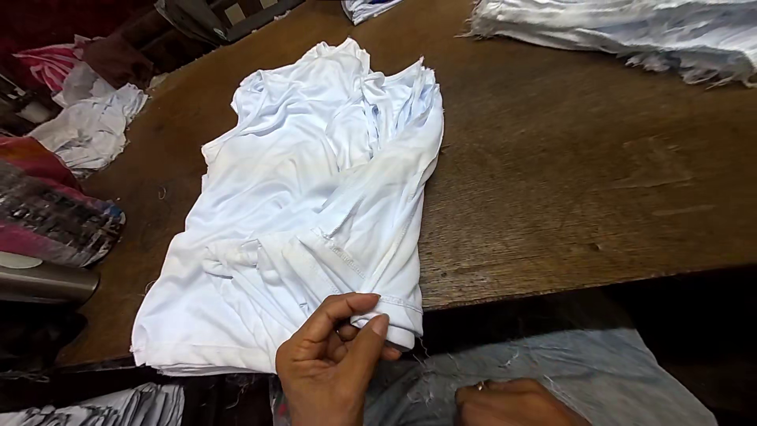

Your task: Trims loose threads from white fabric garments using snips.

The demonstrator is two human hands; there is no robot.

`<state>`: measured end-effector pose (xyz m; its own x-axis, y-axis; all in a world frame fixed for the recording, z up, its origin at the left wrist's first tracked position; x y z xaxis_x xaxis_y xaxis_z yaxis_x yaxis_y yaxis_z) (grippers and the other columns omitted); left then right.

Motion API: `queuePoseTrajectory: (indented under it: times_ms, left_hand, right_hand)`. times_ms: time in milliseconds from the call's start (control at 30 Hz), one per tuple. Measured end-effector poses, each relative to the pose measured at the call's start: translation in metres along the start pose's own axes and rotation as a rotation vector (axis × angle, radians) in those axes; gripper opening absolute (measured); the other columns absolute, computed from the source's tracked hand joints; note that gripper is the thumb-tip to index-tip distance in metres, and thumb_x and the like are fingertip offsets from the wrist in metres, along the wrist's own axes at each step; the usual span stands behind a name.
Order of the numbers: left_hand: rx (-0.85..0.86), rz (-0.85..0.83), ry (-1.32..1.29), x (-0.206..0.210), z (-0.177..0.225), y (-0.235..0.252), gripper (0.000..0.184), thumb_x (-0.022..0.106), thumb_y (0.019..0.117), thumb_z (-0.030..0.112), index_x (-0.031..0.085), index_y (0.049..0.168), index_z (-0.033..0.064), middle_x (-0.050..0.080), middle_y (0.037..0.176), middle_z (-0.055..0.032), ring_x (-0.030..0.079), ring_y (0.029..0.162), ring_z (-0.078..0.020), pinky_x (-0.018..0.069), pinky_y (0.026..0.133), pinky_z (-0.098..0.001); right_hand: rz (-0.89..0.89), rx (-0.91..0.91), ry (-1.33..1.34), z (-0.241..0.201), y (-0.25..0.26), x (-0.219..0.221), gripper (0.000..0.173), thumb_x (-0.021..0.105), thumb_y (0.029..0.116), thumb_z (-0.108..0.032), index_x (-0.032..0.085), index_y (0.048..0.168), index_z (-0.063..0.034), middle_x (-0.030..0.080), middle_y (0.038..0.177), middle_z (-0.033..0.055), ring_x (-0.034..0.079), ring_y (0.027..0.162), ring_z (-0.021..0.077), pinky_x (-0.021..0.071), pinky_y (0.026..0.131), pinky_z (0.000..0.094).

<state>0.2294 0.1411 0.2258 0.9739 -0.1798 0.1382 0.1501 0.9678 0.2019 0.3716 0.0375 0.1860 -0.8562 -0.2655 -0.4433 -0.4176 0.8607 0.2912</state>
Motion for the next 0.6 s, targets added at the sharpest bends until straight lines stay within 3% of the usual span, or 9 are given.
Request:
queuePoseTrajectory:
  times_ms: [33, 100, 167, 233, 400, 600]
  left_hand:
    - [-0.015, 0.027, -0.009, -0.001, 0.000, 0.000, 0.024, 0.078, 0.0841, -0.006, 0.073, 0.107, -0.0061, 0.073, 0.091, -0.0209, 0.073, 0.063, -0.0240, 0.0659, 0.058, -0.0357]
    - [-0.051, 0.085, -0.024, -0.002, -0.003, -0.001, 0.028, 0.082, 0.0782, -0.008, 0.072, 0.104, -0.0053, 0.073, 0.084, -0.0204, 0.073, 0.061, -0.0245, 0.0662, 0.059, -0.0370]
    - [-0.067, 0.117, -0.040, -0.002, -0.006, -0.001, 0.030, 0.082, 0.0767, -0.010, 0.070, 0.103, -0.0052, 0.073, 0.079, -0.0203, 0.073, 0.060, -0.0247, 0.0660, 0.058, -0.0367]
    - [-0.086, 0.122, -0.068, -0.002, -0.008, 0.001, 0.032, 0.081, 0.0768, -0.011, 0.069, 0.105, -0.0059, 0.072, 0.079, -0.0213, 0.073, 0.058, -0.0242, 0.0651, 0.055, -0.0349]
    - [-0.131, 0.122, -0.064, -0.004, -0.009, 0.003, 0.038, 0.080, 0.0752, -0.013, 0.067, 0.110, -0.0056, 0.069, 0.071, -0.0181, 0.065, 0.048, -0.0167, 0.0586, 0.044, -0.0274]
    - [-0.116, 0.078, -0.037, 0.000, -0.007, 0.002, 0.038, 0.080, 0.0754, -0.013, 0.067, 0.110, -0.0063, 0.071, 0.079, -0.0195, 0.065, 0.049, -0.0156, 0.0575, 0.043, -0.0260]
  right_hand:
    - [0.091, 0.027, -0.012, 0.002, 0.002, -0.011, 0.023, 0.055, 0.1021, -0.019, 0.068, 0.099, 0.0001, 0.070, 0.085, 0.0160, 0.069, 0.074, 0.0261, 0.0544, 0.064, 0.0428]
    - [0.271, 0.125, -0.045, 0.009, 0.005, -0.035, 0.037, 0.061, 0.1039, -0.034, 0.068, 0.115, -0.0001, 0.072, 0.091, 0.0142, 0.067, 0.075, 0.0193, 0.0560, 0.066, 0.0353]
    - [0.410, 0.179, -0.160, 0.017, 0.007, -0.054, 0.049, 0.045, 0.1089, -0.045, 0.067, 0.121, -0.0027, 0.070, 0.093, 0.0116, 0.064, 0.077, 0.0167, 0.0537, 0.067, 0.0341]
    - [0.524, 0.138, -0.343, 0.020, 0.010, -0.065, 0.048, 0.035, 0.1117, -0.041, 0.068, 0.118, -0.0062, 0.068, 0.090, 0.0076, 0.064, 0.076, 0.0143, 0.0518, 0.064, 0.0322]
    - [0.600, 0.003, -0.598, 0.009, 0.019, -0.062, 0.044, 0.039, 0.1107, -0.038, 0.069, 0.115, -0.0052, 0.065, 0.082, 0.0070, 0.061, 0.069, 0.0167, 0.0469, 0.056, 0.0316]
    - [0.589, -0.027, -0.684, 0.001, 0.024, -0.056, 0.042, 0.042, 0.1101, -0.035, 0.071, 0.114, -0.0050, 0.064, 0.079, 0.0078, 0.060, 0.067, 0.0189, 0.0445, 0.054, 0.0327]
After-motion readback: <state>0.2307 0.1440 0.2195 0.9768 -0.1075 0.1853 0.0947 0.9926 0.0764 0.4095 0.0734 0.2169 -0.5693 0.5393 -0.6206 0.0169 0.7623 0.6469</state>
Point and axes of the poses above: each hand's wrist, its own y-axis towards the middle knuckle, its own x-axis out of the palm, z = x × y, the point moved 10 cm from there along y, towards the middle knuckle
